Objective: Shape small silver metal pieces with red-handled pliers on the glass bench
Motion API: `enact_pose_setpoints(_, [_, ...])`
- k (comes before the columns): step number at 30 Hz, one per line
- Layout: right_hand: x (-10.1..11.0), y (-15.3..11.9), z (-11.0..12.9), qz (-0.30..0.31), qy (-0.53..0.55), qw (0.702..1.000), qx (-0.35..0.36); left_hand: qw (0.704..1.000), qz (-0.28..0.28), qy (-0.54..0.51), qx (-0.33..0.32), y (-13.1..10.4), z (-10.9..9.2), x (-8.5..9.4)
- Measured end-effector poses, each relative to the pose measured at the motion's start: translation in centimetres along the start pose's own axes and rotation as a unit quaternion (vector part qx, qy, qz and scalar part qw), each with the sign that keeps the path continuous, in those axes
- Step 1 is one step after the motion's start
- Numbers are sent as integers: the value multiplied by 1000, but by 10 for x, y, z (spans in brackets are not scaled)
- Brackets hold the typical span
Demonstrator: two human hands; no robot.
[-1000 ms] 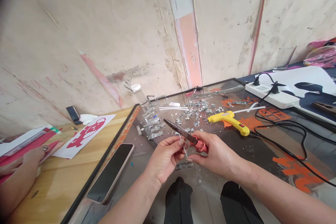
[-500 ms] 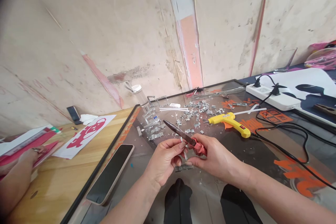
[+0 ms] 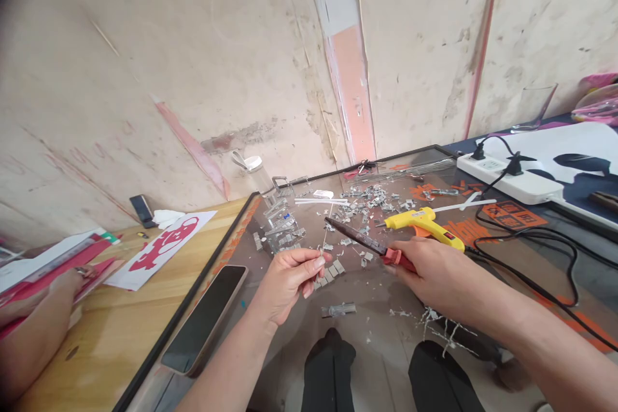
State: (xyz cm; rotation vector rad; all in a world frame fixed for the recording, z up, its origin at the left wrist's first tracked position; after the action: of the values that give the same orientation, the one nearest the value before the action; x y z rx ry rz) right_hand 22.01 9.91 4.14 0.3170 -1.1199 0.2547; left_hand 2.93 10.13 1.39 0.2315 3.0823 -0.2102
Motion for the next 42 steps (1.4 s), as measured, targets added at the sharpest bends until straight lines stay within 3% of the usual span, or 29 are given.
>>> enact_pose_setpoints(12, [-18, -3, -24, 70, 33, 997, 11, 998, -2, -61, -11, -2, -7, 0])
enact_pose_setpoints(19, [-22, -4, -6, 75, 19, 997, 15, 998, 59, -30, 3, -6, 5, -23])
enact_pose_setpoints(24, [-25, -6, 12, 102, 62, 992, 38, 997, 74, -15, 25, -8, 15, -35])
enact_pose_setpoints(42, [-35, -4, 13, 113, 98, 988, 47, 995, 84, -38, 34, -7, 20, -43])
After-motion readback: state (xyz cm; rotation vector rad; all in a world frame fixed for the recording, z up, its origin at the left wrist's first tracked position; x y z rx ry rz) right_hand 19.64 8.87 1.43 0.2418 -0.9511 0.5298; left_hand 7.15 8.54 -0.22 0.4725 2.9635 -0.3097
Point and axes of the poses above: each hand's wrist, its own y-axis towards the middle knuckle, its own x-axis out of the back of the hand, z = x × y, the point moved 10 cm from there along y, towards the middle knuckle
